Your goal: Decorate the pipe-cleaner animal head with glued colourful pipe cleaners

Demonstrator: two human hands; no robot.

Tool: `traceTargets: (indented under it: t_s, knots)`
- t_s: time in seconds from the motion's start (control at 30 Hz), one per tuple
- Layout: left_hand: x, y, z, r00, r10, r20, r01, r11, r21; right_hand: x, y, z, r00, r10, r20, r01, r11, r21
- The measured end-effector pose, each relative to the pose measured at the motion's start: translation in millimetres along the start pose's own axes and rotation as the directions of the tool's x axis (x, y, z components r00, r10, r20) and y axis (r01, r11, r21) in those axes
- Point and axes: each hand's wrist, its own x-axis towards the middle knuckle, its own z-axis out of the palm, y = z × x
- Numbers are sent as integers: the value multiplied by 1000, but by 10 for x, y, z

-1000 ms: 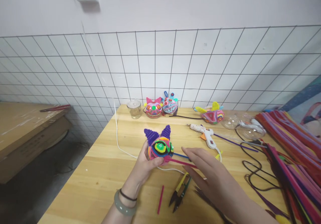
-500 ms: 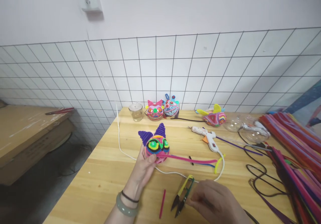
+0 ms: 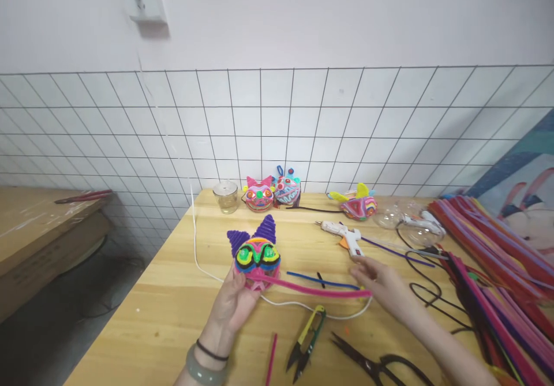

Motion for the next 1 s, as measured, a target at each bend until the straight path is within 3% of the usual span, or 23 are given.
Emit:
traceTargets:
  t_s: [0.1,0.17,0.27,0.37,0.43,0.53,0.67,0.73,0.87,1.0]
  knots:
    - [-10,-6,-9,1000,-15,18,15,1000,2,344,233,-187,995,46,-83,-53,995,-86]
    - [-18,-15,2,1000,-19,-5,19,999,42,452,258,-196,993,32,-114,-43,995,-94]
    - [-25,-24,28,999,-15,-52,20,995,103,361,47,-42,996,-54,-72,52,998,-36]
    - [-24,-26,61,997,-2,-73,11,992,123,37,-402,167,970,-227,90,212,965,152]
    - [-17,-27,84,997,4,-75,6,991,131,-202,-739,269,895,-423,144,373,885,279]
    - [-2,-36,107,996,21,-87,-6,987,163,-456,-1130,369,771,-634,62,586,744,322]
    - [12,-57,115,990,75,-118,-51,980,194,-599,-1342,473,577,-812,-91,811,556,181]
    - [15,-65,121,990,77,-115,-52,979,199,-635,-1397,513,492,-865,-96,871,489,50]
    - [21,-72,165,990,81,-112,-58,979,196,-687,-1544,591,390,-921,-13,915,389,-103]
    - [18,-56,204,989,93,-119,-71,981,178,-727,-1632,619,340,-940,3,933,337,-126]
